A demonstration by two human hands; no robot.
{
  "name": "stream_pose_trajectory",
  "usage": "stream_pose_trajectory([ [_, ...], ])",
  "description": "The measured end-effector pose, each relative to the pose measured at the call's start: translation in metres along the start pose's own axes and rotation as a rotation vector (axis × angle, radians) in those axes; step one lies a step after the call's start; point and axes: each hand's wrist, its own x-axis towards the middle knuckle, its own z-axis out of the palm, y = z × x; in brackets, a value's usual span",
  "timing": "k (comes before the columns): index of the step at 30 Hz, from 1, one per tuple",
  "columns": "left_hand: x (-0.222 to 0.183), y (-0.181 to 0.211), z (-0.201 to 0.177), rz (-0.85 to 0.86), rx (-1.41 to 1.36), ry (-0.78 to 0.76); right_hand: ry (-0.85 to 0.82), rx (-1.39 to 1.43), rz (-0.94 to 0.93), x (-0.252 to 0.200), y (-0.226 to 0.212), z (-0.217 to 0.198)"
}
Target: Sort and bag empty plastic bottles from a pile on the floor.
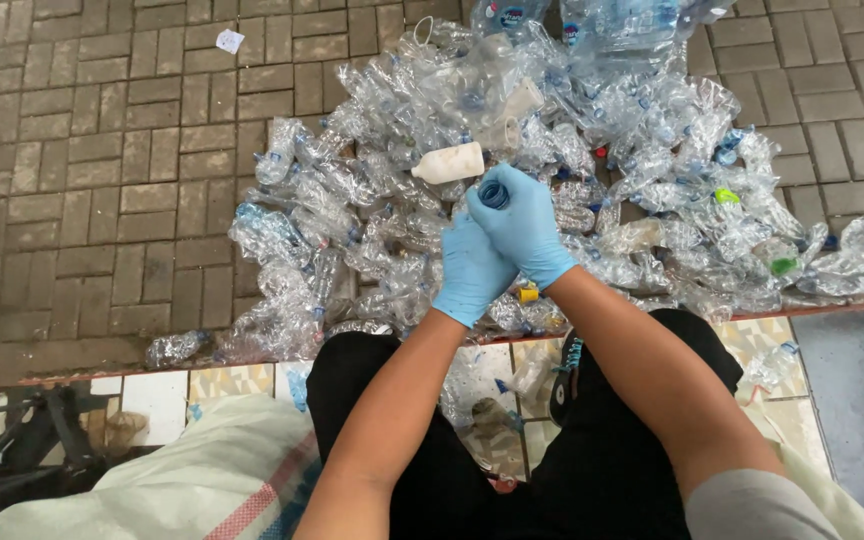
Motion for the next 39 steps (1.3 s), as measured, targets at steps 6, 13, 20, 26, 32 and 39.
stream_pose_trajectory([
  [6,-0.013,-0.007,-0.002,0.02,-0.469,-0.077,-0.012,0.196,0.071,-0.001,-0.005,-0.011],
  [13,-0.013,-0.025,0.049,-0.132,-1.131,-0.135,0.013,0.427,0.275,0.002,-0.008,-0.024],
  [20,-0.015,-0.021,0.019,-0.129,-0.694,-0.146,-0.086,0.383,0.313,0.004,0.015,-0.019],
  [26,-0.014,-0.044,0.017,0.018,-0.751,-0.245,-0.388,0.281,0.217,0.009,-0.005,-0.051],
  [32,-0.027,-0.01,-0.035,0.157,-1.039,-0.546,-0.665,1.109,0.261,0.014,-0.014,-0.082],
  [39,-0.073,-0.056,0.069,0.088,-1.417,-0.648,-0.971,1.885,0.325,-0.015,-0.038,-0.065],
])
